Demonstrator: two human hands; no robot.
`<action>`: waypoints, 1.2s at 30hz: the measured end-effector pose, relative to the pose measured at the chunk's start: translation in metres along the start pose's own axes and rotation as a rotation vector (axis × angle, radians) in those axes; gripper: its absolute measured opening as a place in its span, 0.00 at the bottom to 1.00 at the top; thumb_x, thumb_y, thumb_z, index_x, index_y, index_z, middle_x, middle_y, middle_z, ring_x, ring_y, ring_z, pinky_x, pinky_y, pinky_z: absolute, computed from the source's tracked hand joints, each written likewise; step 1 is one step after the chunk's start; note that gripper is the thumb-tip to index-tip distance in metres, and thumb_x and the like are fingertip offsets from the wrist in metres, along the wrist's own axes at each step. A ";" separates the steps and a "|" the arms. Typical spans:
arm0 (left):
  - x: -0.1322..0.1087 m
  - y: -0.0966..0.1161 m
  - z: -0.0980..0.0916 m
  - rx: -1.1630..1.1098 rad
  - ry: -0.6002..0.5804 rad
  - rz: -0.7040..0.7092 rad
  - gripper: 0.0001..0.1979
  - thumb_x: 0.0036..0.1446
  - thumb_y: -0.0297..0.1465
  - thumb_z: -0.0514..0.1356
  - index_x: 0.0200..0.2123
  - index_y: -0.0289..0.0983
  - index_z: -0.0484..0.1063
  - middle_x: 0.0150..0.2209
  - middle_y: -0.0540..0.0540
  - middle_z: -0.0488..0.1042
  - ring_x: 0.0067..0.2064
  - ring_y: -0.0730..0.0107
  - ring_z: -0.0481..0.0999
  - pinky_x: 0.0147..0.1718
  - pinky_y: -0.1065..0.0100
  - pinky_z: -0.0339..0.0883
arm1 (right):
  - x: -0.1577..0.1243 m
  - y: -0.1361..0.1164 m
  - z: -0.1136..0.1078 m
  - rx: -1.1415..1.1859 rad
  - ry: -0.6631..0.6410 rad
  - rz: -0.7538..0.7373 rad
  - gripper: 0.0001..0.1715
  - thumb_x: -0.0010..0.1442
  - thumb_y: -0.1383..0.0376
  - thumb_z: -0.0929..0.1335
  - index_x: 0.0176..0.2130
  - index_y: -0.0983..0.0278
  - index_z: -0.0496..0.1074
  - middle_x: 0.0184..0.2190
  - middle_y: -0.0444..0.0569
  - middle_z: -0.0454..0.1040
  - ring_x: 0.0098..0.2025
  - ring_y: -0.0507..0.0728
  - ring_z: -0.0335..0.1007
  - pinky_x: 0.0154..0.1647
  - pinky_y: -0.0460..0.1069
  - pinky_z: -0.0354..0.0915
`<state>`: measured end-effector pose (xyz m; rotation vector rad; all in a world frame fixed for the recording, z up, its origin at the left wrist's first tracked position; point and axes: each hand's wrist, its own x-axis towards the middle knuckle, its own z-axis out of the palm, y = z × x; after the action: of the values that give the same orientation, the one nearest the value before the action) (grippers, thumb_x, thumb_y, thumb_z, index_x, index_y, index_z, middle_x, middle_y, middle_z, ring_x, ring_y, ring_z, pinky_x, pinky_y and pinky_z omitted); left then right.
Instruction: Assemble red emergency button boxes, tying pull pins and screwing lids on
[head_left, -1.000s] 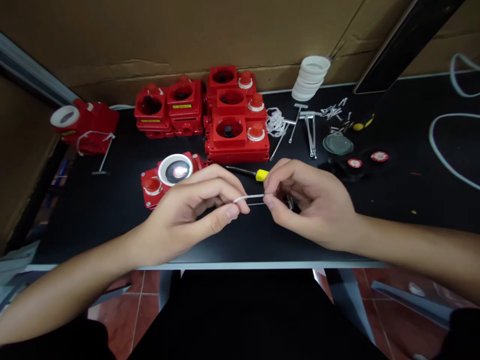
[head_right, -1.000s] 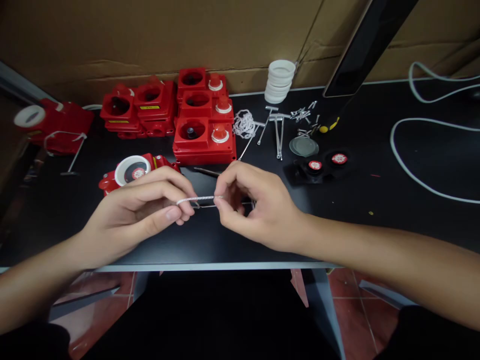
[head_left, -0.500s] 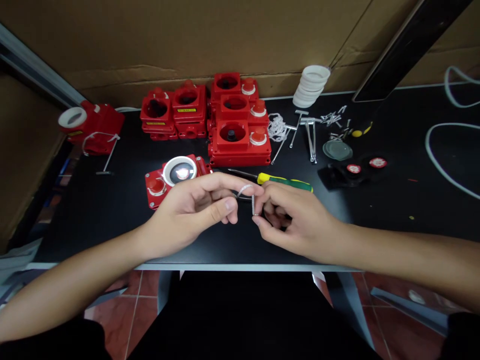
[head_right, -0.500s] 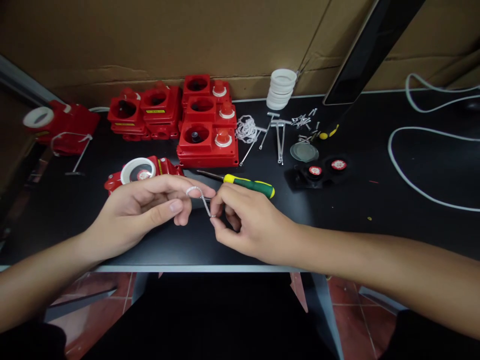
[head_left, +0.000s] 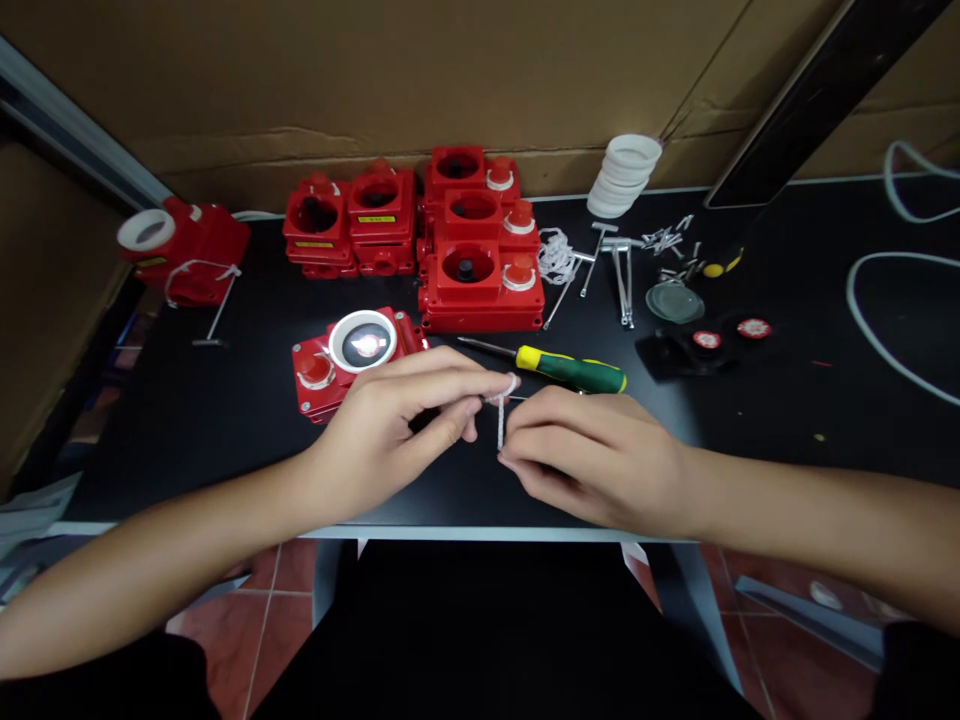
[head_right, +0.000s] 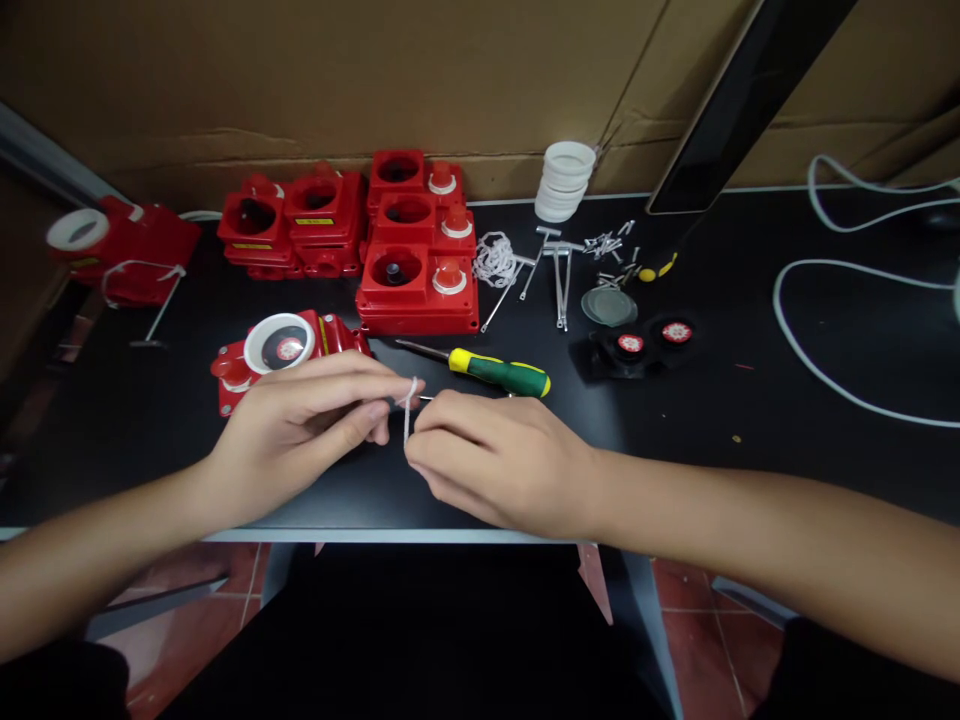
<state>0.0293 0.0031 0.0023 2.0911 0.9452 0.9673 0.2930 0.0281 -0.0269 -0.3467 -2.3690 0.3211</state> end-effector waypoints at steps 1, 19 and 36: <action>0.000 0.000 0.000 0.037 0.000 0.019 0.17 0.77 0.18 0.65 0.59 0.39 0.88 0.48 0.45 0.88 0.39 0.75 0.85 0.44 0.75 0.80 | 0.000 -0.001 0.000 -0.008 0.010 -0.021 0.06 0.77 0.74 0.72 0.48 0.63 0.75 0.41 0.50 0.83 0.37 0.54 0.78 0.37 0.49 0.73; 0.003 0.006 -0.004 -0.089 -0.204 -0.039 0.08 0.78 0.22 0.67 0.50 0.37 0.88 0.46 0.46 0.86 0.46 0.72 0.87 0.50 0.75 0.78 | 0.009 0.005 -0.009 0.303 0.136 0.275 0.10 0.73 0.73 0.75 0.47 0.59 0.76 0.43 0.49 0.85 0.34 0.52 0.81 0.29 0.47 0.75; 0.001 0.007 0.003 -0.407 -0.128 -0.279 0.08 0.72 0.24 0.71 0.49 0.39 0.77 0.42 0.47 0.90 0.45 0.69 0.91 0.48 0.70 0.82 | 0.008 0.005 -0.005 0.617 0.156 0.466 0.03 0.73 0.69 0.78 0.45 0.62 0.82 0.44 0.49 0.86 0.37 0.52 0.84 0.36 0.47 0.80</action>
<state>0.0344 -0.0001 0.0065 1.6116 0.8627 0.7927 0.2915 0.0364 -0.0197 -0.5915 -1.8936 1.1601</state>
